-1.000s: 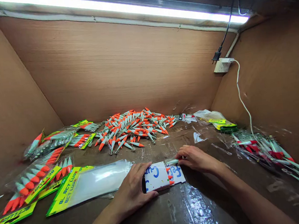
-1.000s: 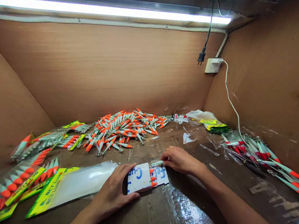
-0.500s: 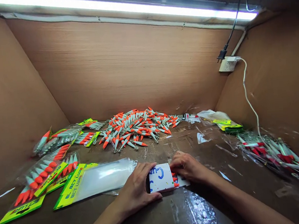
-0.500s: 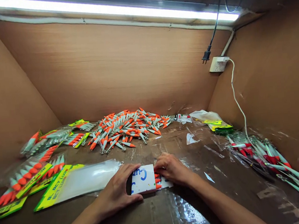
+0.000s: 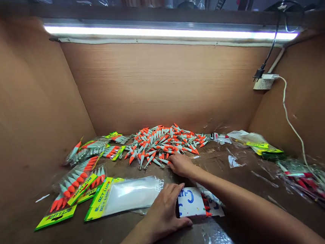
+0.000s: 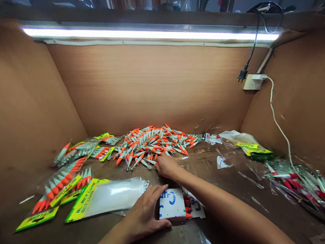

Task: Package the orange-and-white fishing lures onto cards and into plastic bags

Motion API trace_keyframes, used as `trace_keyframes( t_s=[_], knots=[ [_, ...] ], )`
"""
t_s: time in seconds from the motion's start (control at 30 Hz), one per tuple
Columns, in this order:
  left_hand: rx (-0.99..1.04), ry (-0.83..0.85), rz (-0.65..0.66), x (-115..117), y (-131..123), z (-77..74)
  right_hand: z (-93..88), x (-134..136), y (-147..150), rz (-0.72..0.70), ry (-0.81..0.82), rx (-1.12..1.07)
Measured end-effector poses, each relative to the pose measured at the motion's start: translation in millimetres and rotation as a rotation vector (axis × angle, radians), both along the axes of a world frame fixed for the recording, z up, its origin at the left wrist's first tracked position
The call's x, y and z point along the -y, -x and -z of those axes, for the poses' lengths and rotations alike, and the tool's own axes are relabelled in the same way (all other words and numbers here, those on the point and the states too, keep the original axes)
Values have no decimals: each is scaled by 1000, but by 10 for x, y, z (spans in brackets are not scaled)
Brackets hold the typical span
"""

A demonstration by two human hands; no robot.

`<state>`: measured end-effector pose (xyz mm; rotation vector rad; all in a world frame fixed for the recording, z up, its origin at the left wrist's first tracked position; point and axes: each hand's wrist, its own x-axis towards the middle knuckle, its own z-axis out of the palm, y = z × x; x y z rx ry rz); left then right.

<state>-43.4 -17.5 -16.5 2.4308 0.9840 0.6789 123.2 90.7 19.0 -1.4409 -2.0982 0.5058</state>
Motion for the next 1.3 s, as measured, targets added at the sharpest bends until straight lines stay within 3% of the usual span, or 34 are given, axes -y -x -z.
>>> trace_keyframes(
  t_s=[0.07,0.17,0.4,0.5,0.57,0.73,0.93,1.1,1.3],
  knots=[
    [4,-4,-7,10,4,13,14,-84,126,13,27,-53],
    [11,-7,-9,25,7,22,-19,-92,36,-29,120,-159],
    [37,25,-9,-1,17,22,-134,373,-986,-149,475,-480],
    [38,24,-12,-33,24,50,-42,617,-1353,-114,660,-765],
    [35,19,-13,-50,25,61,59,729,-1477,-63,648,-844],
    [-3,26,-15,-58,4,19,187,861,-1481,58,409,-696],
    [-44,21,-44,-79,-32,-13,-67,970,-1607,97,127,-227],
    [-45,-3,-34,-102,-38,-2,-170,1045,-1770,15,144,80],
    [-9,-1,-11,-66,-79,-25,14,1064,-1417,-108,80,87]
  ],
)
